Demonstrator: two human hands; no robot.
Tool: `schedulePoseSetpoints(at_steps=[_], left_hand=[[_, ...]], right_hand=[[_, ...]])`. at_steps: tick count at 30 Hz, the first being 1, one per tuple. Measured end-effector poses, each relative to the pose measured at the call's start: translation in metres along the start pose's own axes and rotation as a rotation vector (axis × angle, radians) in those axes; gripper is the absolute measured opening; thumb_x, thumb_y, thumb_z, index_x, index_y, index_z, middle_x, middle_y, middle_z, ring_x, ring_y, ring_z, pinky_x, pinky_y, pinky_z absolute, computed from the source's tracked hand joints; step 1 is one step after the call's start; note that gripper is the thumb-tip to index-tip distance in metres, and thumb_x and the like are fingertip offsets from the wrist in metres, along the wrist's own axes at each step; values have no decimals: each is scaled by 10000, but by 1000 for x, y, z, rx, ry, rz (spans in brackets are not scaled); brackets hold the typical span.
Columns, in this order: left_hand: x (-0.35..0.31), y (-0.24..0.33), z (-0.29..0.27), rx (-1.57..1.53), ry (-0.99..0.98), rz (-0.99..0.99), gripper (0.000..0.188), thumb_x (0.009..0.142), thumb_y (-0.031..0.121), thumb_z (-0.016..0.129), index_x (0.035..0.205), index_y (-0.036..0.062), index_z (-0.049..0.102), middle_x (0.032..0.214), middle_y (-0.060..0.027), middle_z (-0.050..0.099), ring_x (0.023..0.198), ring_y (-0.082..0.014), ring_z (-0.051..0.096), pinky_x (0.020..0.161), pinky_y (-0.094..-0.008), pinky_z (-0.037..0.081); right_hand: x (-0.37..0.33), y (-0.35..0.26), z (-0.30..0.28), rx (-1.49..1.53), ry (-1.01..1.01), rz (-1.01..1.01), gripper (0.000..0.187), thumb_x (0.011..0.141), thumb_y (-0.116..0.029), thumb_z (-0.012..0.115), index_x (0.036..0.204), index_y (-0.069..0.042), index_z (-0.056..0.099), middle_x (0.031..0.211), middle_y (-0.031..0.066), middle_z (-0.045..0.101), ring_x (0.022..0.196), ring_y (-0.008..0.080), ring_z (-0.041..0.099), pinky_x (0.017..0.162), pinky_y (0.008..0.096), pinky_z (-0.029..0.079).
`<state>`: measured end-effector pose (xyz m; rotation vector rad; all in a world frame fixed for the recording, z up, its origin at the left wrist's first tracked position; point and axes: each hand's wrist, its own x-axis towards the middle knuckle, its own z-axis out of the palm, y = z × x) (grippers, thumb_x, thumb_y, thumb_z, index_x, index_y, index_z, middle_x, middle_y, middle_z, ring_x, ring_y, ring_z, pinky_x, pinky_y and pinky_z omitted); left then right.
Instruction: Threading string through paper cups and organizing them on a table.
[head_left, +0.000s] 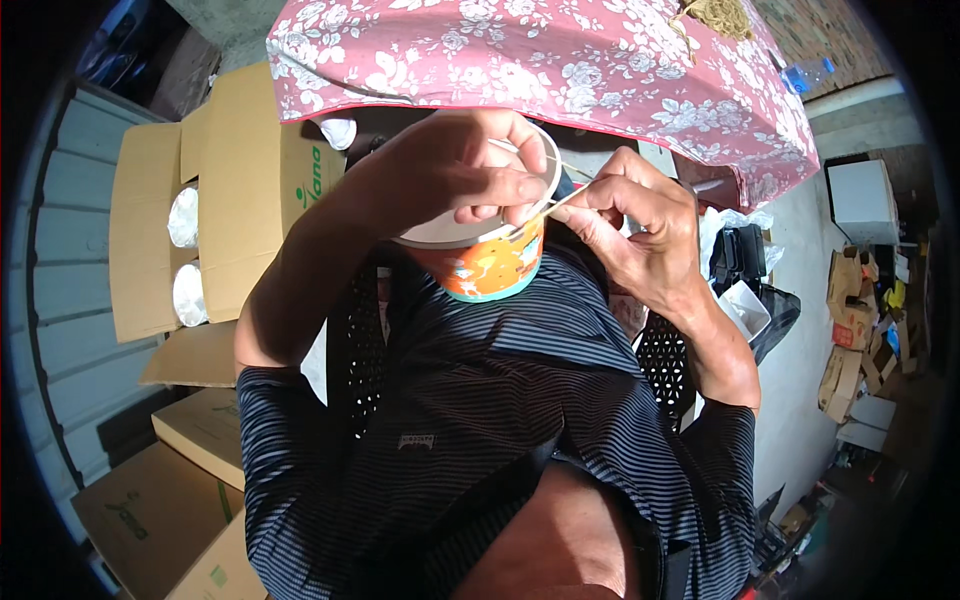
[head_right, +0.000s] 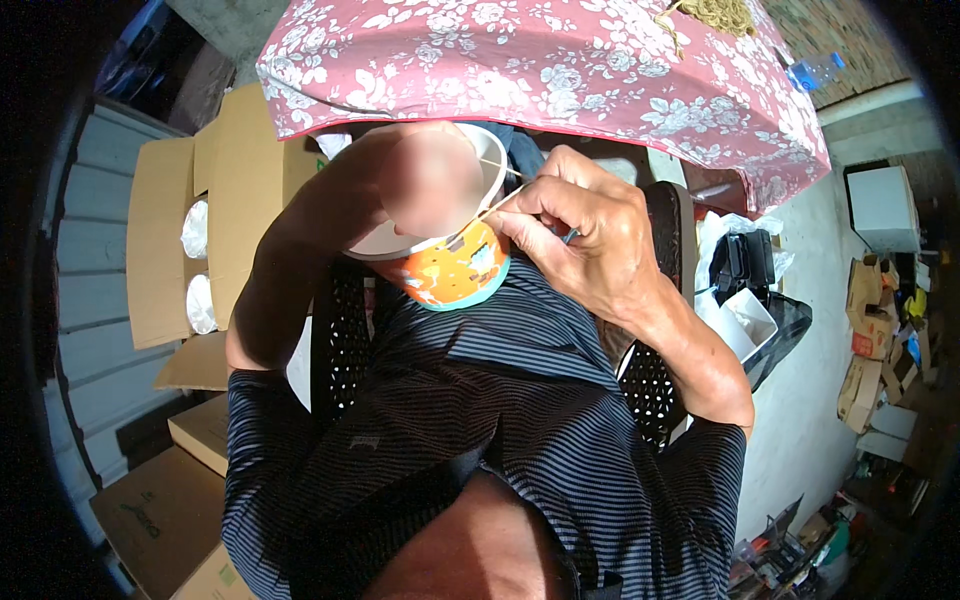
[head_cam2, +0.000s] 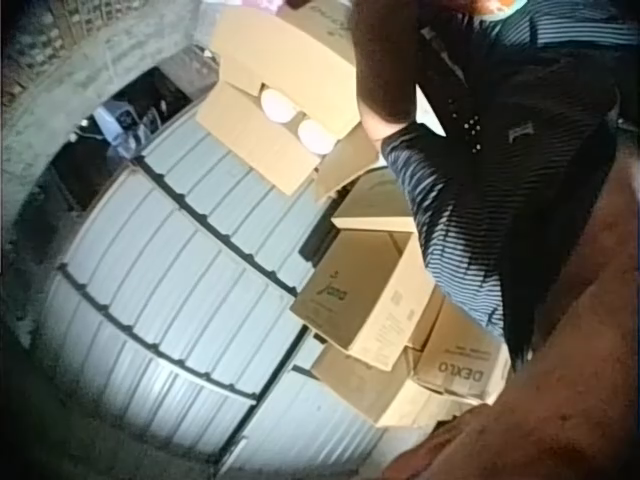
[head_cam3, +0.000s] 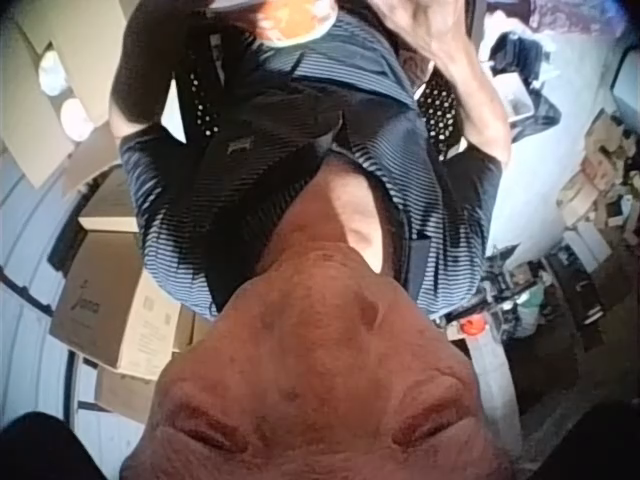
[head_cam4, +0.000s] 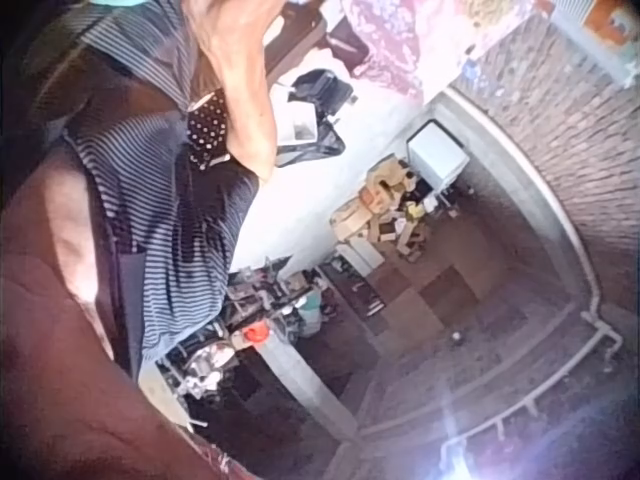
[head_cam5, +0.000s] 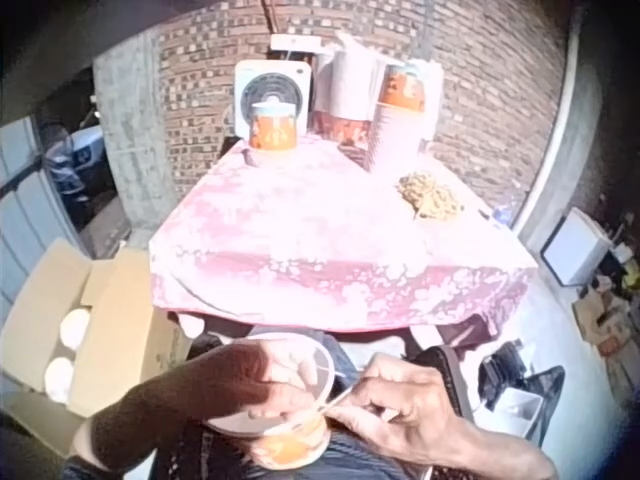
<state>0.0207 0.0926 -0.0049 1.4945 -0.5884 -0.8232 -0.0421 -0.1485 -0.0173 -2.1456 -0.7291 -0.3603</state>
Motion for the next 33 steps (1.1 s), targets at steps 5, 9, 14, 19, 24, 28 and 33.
schedulePoseSetpoints(at_steps=[5,9,14,19,24,28,33], left_hand=[[-5,-18,4,-24,67,194,106,872,32,745,894,2,646,848,-39,670,880,-118,666,829,-263,509],[-14,-13,18,185,173,324,115,853,-22,752,938,-5,676,926,-67,706,953,-127,690,864,-292,534],[-26,-11,34,469,321,363,192,844,-29,752,1008,-10,654,964,-83,726,878,-174,748,805,-298,576],[-25,-11,35,488,302,468,261,830,-26,766,1053,15,636,984,-91,748,904,-195,758,823,-334,585],[-22,-13,41,769,398,601,310,812,16,818,1067,38,642,972,-97,759,903,-232,763,813,-362,586],[-18,-22,40,731,405,637,282,808,51,842,1032,41,670,932,-94,755,850,-234,748,752,-362,563],[-22,-16,36,575,418,517,143,877,82,780,967,34,679,860,-94,732,796,-228,736,715,-343,569]], right_hand=[[-16,-10,11,119,-119,188,135,900,-52,783,834,27,695,709,75,546,577,172,525,525,348,391],[-17,-22,9,180,-177,178,96,924,-29,745,883,28,680,748,78,538,617,156,512,556,335,387],[-16,-28,-1,521,-263,520,131,987,-91,736,926,23,718,778,-7,543,675,43,440,586,272,369],[-15,-25,-1,435,-218,469,155,984,-120,748,930,24,736,762,-8,558,661,41,449,575,268,370],[-9,-28,-5,515,-254,610,212,1014,-161,718,945,39,738,776,3,595,660,44,494,572,265,402],[-10,-30,-5,518,-204,580,248,1054,-179,661,973,45,732,809,31,636,683,59,560,606,254,475],[-12,-24,-6,740,-201,607,191,1073,-123,613,1116,48,686,829,-3,628,728,58,576,640,251,504]])
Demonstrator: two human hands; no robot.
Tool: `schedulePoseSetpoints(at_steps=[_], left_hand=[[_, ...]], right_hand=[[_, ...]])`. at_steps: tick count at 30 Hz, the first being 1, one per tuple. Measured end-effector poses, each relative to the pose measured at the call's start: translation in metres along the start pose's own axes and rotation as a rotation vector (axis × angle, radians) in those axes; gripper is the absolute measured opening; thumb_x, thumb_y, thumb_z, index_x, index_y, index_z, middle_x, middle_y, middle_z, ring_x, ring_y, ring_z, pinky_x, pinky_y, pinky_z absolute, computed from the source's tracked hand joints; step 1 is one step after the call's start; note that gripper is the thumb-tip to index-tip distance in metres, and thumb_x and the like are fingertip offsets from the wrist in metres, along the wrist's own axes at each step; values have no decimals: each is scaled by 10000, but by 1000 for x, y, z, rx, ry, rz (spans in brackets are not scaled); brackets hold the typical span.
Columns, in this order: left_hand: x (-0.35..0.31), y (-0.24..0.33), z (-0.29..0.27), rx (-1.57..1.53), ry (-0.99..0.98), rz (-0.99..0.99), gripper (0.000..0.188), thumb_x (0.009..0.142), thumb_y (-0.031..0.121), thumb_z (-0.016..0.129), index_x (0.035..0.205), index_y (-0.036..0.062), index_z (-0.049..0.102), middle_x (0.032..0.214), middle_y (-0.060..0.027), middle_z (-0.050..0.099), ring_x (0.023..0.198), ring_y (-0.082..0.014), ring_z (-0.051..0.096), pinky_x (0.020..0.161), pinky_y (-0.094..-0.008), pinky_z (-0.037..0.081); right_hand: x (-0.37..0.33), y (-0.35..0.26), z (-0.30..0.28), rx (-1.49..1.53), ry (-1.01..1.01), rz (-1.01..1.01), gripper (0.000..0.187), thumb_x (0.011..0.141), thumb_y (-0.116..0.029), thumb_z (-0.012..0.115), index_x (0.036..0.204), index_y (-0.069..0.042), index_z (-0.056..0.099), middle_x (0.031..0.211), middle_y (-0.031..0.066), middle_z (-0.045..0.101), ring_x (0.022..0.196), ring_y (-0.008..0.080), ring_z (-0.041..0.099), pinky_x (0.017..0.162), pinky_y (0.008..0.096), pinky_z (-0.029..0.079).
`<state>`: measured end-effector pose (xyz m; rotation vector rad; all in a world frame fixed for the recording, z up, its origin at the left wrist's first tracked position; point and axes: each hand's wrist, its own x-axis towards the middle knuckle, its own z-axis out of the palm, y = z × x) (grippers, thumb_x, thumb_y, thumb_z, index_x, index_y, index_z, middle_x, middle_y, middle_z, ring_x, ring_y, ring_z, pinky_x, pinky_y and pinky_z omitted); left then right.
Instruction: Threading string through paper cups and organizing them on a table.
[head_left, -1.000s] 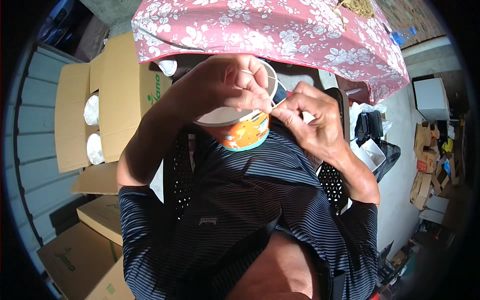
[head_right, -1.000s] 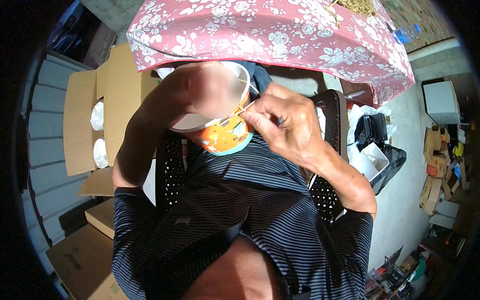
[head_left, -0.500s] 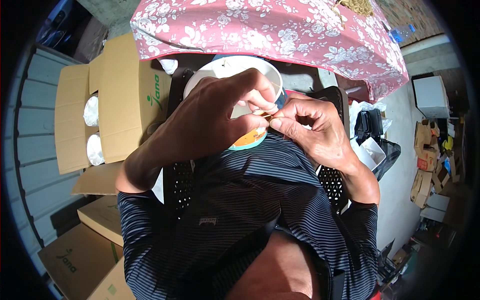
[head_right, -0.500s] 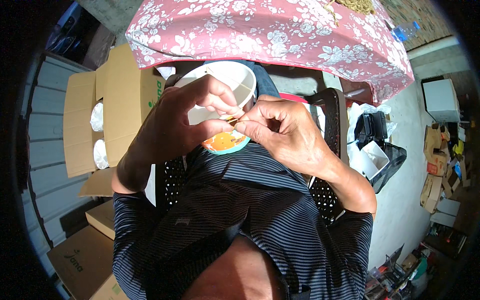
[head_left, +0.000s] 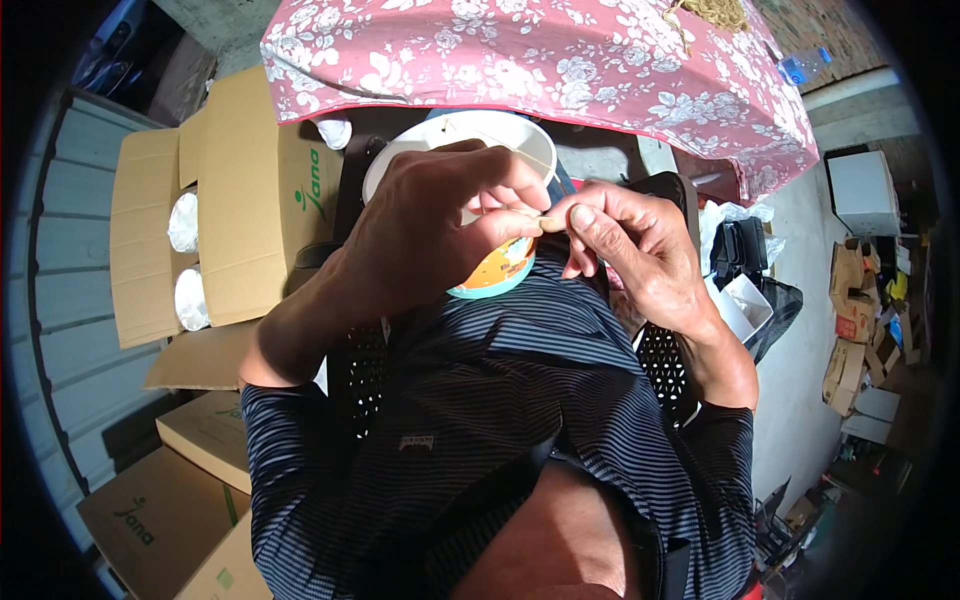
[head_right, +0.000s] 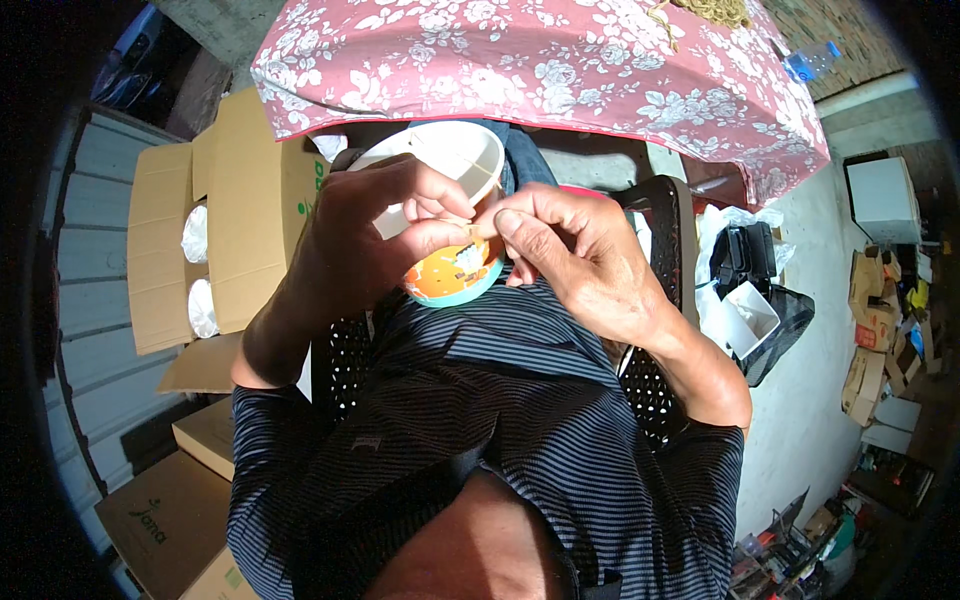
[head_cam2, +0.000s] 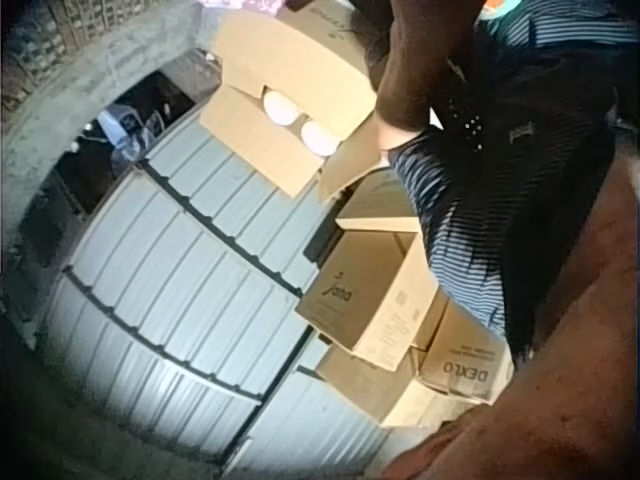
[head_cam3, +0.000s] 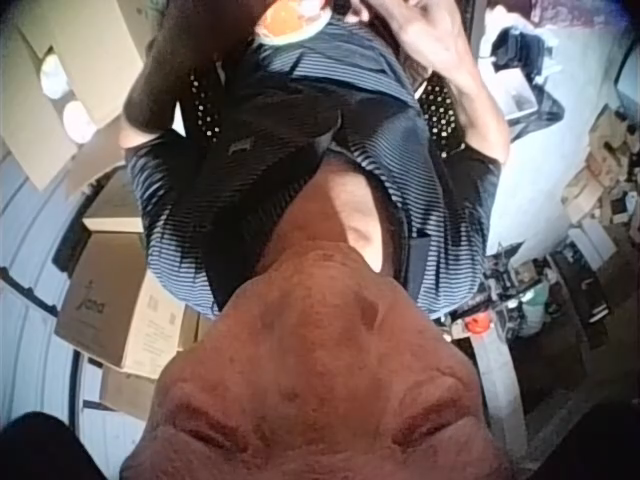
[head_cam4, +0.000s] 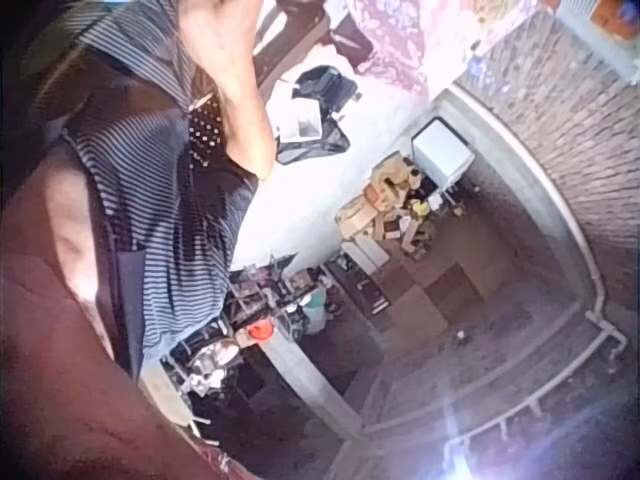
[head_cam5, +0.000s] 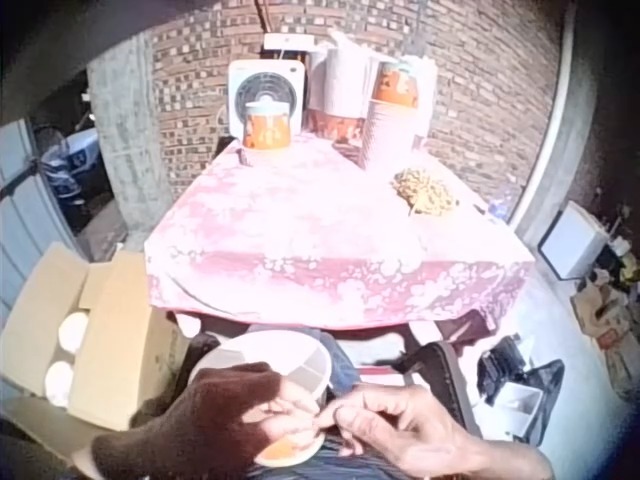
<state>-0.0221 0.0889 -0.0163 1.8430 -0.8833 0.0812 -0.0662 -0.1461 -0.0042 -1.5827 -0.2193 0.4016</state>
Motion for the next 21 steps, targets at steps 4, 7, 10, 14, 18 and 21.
schedulePoseSetpoints(at_steps=[4,7,10,14,18,21], left_hand=[[-1,-2,-1,-61,-26,-87,146,853,60,793,969,24,713,865,-68,730,795,-155,684,741,-305,537],[-2,-3,0,-92,-25,-110,171,822,32,808,971,28,726,866,-25,720,810,-112,628,769,-284,506],[0,-2,-3,-77,-28,-96,155,847,71,798,973,27,718,855,-52,729,792,-134,674,751,-299,530],[-3,0,-3,-129,-3,-256,180,810,19,813,964,18,720,869,-35,731,829,-106,680,782,-274,534],[-4,-4,1,-107,43,-203,127,874,126,788,954,42,736,814,-59,747,750,-139,713,708,-307,548],[-4,-4,2,-85,76,-191,110,876,121,777,949,42,753,808,-68,751,725,-139,706,687,-304,546]], right_hand=[[3,7,4,-61,80,-77,171,1010,-50,687,1157,36,704,808,-30,607,697,26,499,635,211,443],[6,3,9,-219,120,-68,147,983,-52,726,1103,33,742,804,-43,604,686,20,472,619,209,410],[12,11,6,-243,151,-214,100,971,-74,751,1010,15,776,781,-50,621,680,15,476,597,218,410],[14,6,11,-225,155,-93,114,975,-98,753,988,15,770,765,-49,634,676,12,477,591,217,414],[13,8,15,-164,159,-47,133,981,-109,742,968,23,748,757,-51,625,683,8,487,592,212,418],[14,13,16,-137,175,-50,137,979,-114,731,957,21,727,742,-57,614,687,2,496,596,205,420]])
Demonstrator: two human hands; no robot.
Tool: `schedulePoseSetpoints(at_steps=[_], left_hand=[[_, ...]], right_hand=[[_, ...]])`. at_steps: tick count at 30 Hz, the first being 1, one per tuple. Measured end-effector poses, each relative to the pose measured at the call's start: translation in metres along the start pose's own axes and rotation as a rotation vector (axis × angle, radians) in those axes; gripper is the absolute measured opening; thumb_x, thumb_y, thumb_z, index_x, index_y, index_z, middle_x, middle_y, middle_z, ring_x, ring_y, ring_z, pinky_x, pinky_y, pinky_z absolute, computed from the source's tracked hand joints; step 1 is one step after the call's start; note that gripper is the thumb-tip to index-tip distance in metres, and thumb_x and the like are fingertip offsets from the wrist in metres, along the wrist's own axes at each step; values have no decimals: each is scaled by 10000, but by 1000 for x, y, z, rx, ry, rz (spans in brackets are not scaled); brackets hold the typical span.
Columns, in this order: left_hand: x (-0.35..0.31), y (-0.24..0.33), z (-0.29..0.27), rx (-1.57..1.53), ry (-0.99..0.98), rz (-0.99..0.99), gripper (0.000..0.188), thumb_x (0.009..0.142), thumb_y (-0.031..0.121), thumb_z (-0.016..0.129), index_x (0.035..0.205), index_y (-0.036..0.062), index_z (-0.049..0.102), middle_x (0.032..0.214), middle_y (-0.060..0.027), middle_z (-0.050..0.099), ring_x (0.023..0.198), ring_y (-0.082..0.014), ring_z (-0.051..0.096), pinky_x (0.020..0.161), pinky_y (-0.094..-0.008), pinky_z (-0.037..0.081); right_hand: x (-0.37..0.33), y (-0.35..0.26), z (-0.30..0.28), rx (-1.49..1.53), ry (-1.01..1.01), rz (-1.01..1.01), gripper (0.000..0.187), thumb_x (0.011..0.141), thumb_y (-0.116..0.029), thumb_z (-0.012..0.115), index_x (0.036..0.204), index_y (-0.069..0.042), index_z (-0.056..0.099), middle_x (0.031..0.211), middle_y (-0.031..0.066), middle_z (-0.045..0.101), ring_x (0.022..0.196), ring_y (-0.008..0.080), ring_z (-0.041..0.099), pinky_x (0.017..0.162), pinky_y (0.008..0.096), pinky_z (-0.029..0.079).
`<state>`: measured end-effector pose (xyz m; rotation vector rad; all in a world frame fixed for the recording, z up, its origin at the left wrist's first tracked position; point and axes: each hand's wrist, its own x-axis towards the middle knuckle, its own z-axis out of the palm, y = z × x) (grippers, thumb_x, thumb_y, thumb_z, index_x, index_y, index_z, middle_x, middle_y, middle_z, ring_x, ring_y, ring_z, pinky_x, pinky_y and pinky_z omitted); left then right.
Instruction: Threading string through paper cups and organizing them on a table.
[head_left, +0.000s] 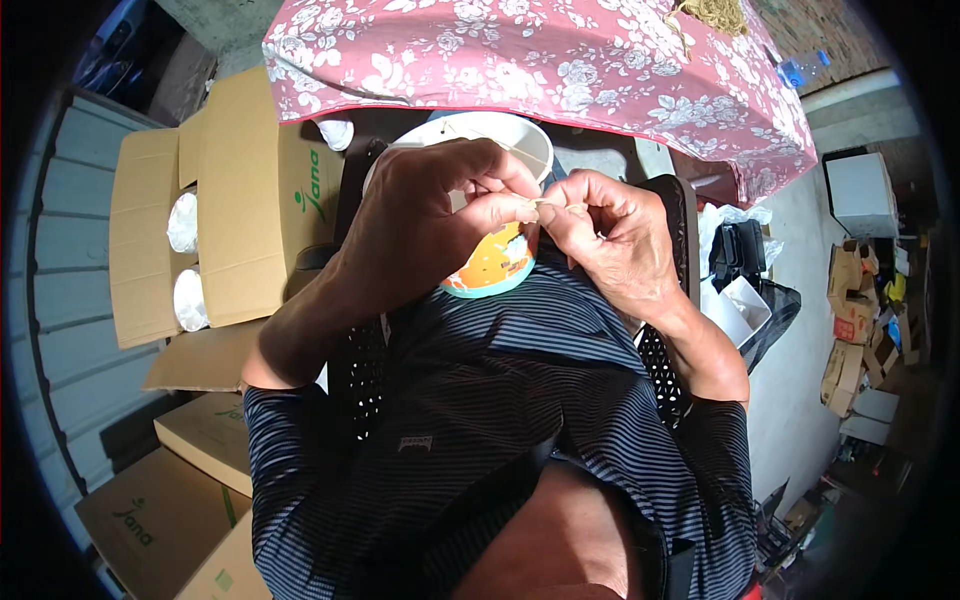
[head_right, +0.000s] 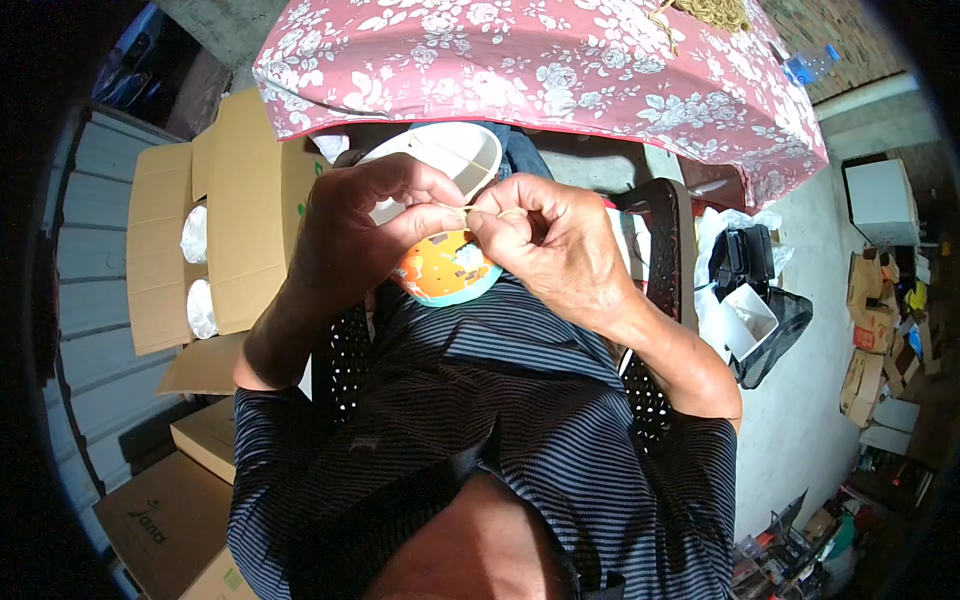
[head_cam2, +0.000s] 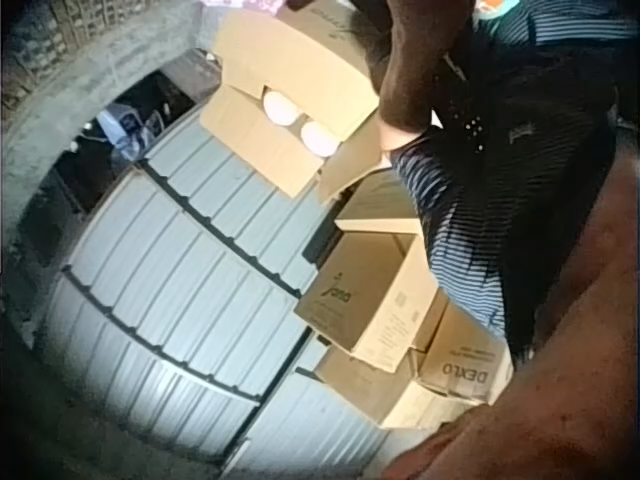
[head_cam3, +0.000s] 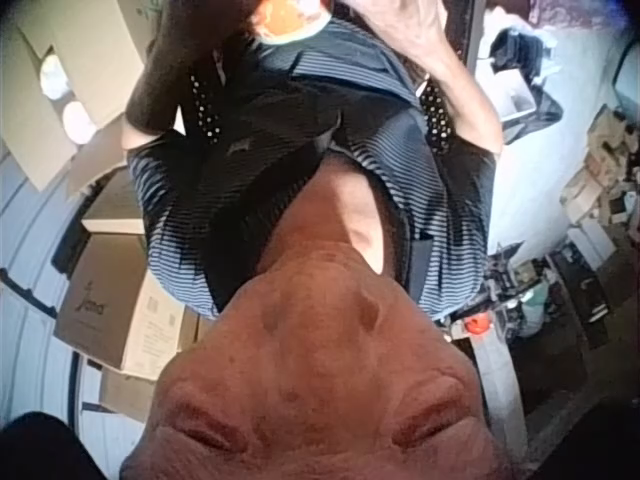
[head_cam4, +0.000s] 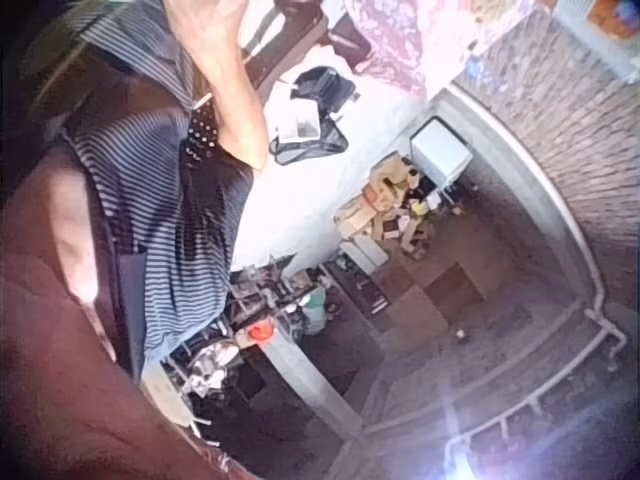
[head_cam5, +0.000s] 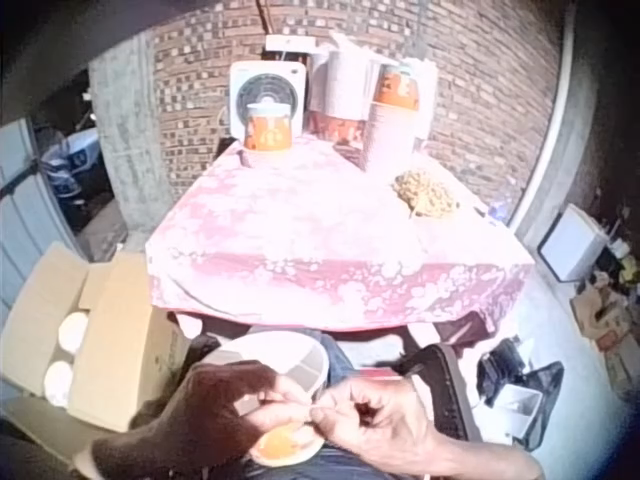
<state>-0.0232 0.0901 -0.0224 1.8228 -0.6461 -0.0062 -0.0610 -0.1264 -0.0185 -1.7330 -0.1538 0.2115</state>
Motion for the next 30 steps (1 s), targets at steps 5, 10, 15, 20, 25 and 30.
schedulePoseSetpoints(at_steps=[5,10,15,20,25,30], left_hand=[[1,4,-1,8,14,-46,100,877,105,758,949,37,767,813,-81,758,727,-142,716,687,-306,551],[1,2,0,-13,10,-24,102,886,94,746,964,32,771,823,-87,762,757,-140,727,703,-304,555],[1,3,2,-18,16,-18,90,902,77,728,965,29,770,827,-92,762,781,-140,733,733,-304,566],[-2,-1,2,-5,32,-10,98,900,49,720,989,16,746,845,-87,764,791,-140,734,755,-301,574],[-4,2,-1,-53,39,-57,125,893,19,743,1017,10,730,895,-71,762,853,-131,740,793,-288,580],[-3,1,0,-71,46,-56,144,886,-8,762,1022,7,721,940,-59,754,894,-124,738,810,-278,579]], right_hand=[[-2,5,8,17,27,-51,109,959,-81,739,977,25,722,708,-80,564,656,-3,471,585,201,411],[-1,7,7,31,-12,-78,141,946,-63,752,1055,26,740,680,-100,509,647,-8,456,566,197,393],[-1,6,7,57,7,20,122,957,-69,749,1027,30,763,703,-83,601,629,-16,464,547,197,374],[-1,8,8,58,24,6,104,962,-71,742,980,28,768,735,-63,656,638,-19,494,553,193,389],[-2,8,8,75,56,-25,105,962,-76,743,973,25,766,751,-56,674,651,-20,518,564,187,406],[-3,4,9,113,46,19,110,963,-79,741,982,27,765,776,-48,685,657,-20,515,566,188,407]])
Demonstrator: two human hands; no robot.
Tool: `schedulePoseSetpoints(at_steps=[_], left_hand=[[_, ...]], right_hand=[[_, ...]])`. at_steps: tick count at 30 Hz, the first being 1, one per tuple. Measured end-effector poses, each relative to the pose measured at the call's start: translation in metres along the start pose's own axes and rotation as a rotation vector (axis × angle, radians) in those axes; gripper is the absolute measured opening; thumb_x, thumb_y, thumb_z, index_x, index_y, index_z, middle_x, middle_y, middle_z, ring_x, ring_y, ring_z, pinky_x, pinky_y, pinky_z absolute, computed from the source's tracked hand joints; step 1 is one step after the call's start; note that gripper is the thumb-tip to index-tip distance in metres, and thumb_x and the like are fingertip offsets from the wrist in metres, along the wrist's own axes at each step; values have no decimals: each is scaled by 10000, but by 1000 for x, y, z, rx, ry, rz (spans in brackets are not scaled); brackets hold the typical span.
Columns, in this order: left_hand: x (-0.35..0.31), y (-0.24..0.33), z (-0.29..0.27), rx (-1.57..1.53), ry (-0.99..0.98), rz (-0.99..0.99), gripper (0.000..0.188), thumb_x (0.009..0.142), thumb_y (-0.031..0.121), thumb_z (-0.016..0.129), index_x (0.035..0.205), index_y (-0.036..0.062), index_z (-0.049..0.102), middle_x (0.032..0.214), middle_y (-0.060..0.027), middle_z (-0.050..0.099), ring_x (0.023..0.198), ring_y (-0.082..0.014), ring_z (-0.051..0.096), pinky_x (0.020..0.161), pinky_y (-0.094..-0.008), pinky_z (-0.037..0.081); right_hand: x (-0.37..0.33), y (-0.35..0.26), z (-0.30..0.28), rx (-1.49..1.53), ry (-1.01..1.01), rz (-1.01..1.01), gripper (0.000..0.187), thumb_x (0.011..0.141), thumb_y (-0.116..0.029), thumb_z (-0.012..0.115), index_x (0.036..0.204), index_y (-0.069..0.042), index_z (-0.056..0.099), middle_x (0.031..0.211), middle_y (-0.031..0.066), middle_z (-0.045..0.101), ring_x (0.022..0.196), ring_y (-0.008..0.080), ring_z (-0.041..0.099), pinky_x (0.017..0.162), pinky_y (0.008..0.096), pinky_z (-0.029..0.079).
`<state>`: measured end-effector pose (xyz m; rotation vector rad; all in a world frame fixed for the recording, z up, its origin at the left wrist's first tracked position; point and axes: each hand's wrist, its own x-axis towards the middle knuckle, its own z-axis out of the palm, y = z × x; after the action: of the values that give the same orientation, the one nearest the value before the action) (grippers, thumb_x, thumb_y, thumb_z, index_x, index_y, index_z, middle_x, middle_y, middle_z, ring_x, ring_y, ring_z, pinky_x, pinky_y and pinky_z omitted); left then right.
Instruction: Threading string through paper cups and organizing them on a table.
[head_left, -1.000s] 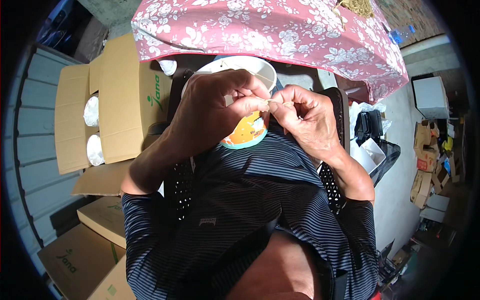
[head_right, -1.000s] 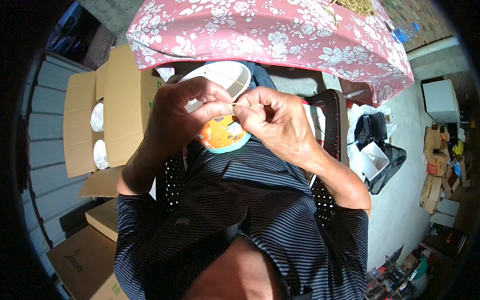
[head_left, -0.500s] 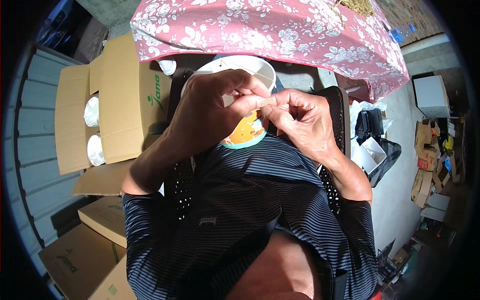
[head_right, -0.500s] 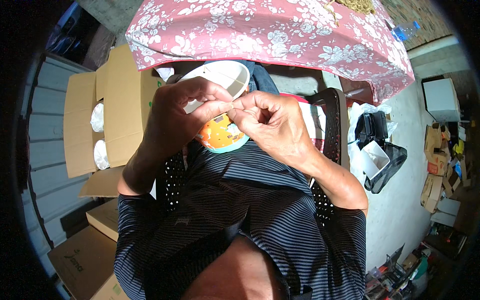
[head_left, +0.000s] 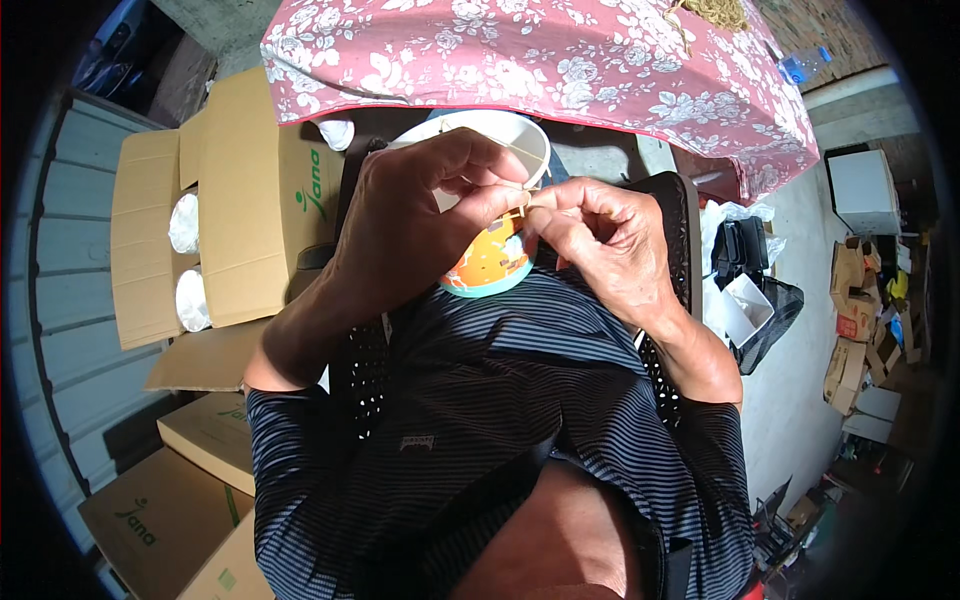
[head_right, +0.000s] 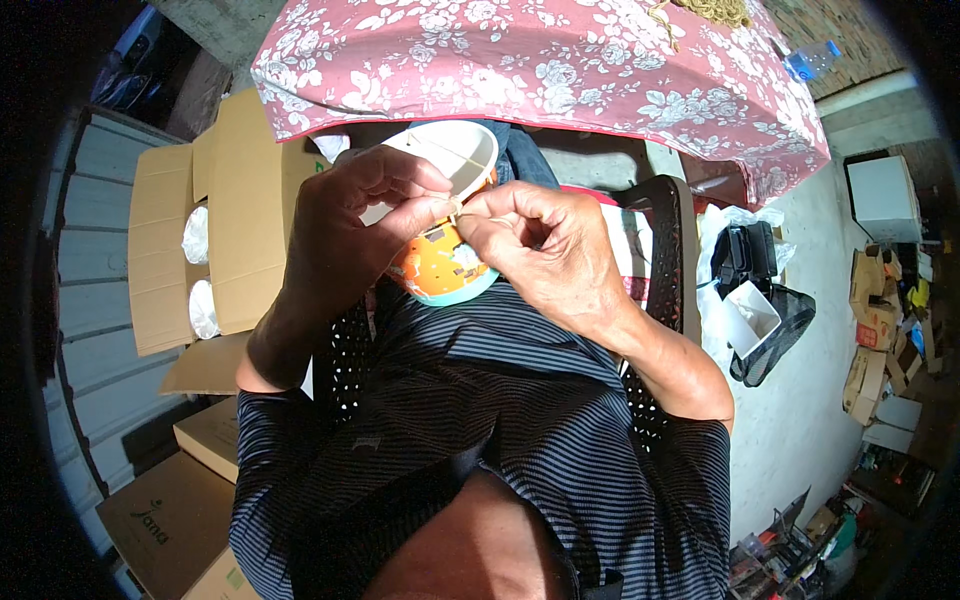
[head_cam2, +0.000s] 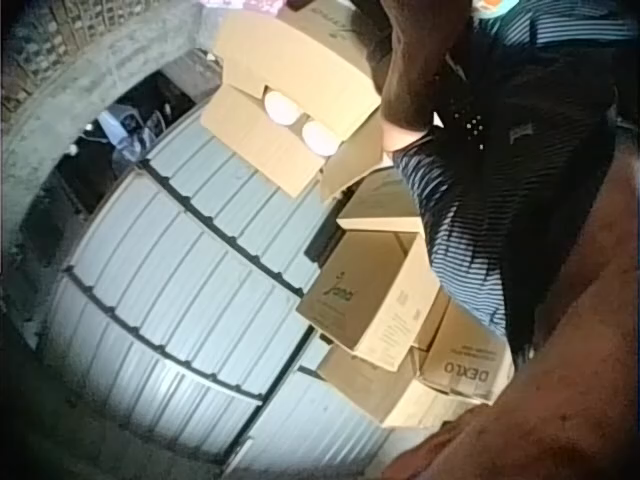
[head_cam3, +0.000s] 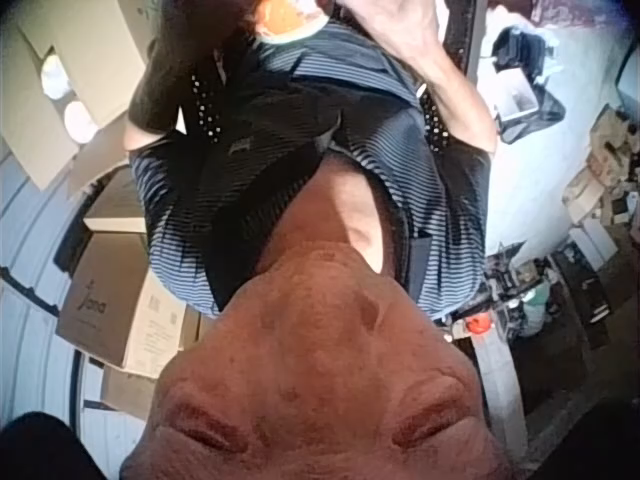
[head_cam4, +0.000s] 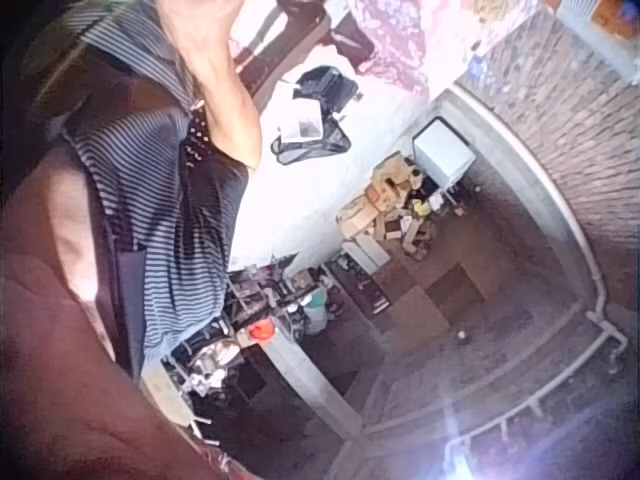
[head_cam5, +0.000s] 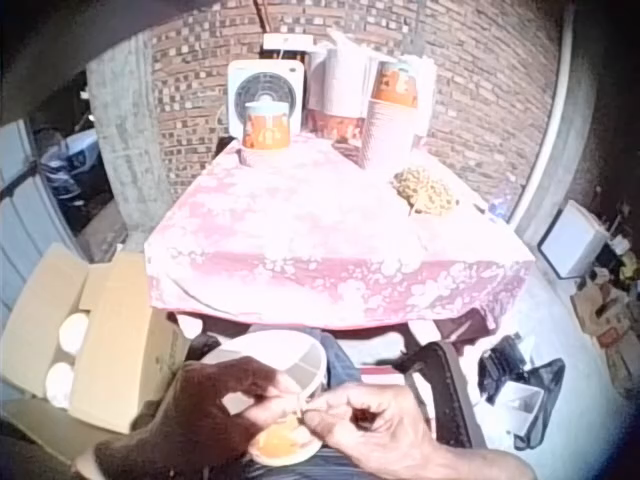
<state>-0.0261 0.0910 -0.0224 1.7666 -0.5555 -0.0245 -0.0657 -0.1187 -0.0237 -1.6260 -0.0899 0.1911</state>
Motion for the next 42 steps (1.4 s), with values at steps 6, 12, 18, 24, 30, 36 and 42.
schedulePoseSetpoints(at_steps=[6,12,18,24,30,36,42], left_hand=[[-3,-2,1,79,-3,-7,147,883,-18,756,1021,11,714,934,-52,749,884,-117,735,812,-274,577],[-3,-4,6,9,93,94,74,890,47,724,959,25,708,781,-72,739,754,-132,728,699,-296,569],[-1,-2,3,239,59,247,84,863,19,709,946,34,704,789,-95,717,724,-223,712,663,-344,560],[-1,6,2,458,13,459,175,810,17,735,974,48,685,853,-113,697,825,-308,698,724,-417,568],[-2,11,5,527,5,480,201,821,-2,726,1003,31,646,833,-128,681,810,-318,695,712,-424,566],[-2,0,3,286,36,318,137,873,-10,690,993,30,636,793,-135,667,734,-325,693,649,-420,553],[2,2,1,495,-12,517,171,835,26,719,985,26,637,847,-119,661,805,-310,687,691,-411,559]], right_hand=[[2,6,2,7,25,-27,86,950,-63,745,960,21,760,768,-54,669,664,-22,507,570,189,409],[5,7,-1,-364,65,-464,61,862,12,753,918,-4,735,688,-15,563,605,43,489,541,245,398],[8,9,-2,-502,90,-605,65,819,37,747,862,5,711,729,51,650,610,93,551,537,259,412],[8,8,-2,-513,80,-634,82,806,46,751,860,1,708,729,55,660,601,101,560,533,264,421],[6,8,-2,-547,79,-628,87,808,48,752,859,6,696,718,53,649,594,106,554,527,267,415],[7,6,-2,-534,104,-636,93,806,41,760,851,7,686,703,42,624,581,101,529,515,264,397],[9,5,-2,-560,105,-655,90,805,36,755,852,6,685,708,44,622,579,92,514,511,263,387]])
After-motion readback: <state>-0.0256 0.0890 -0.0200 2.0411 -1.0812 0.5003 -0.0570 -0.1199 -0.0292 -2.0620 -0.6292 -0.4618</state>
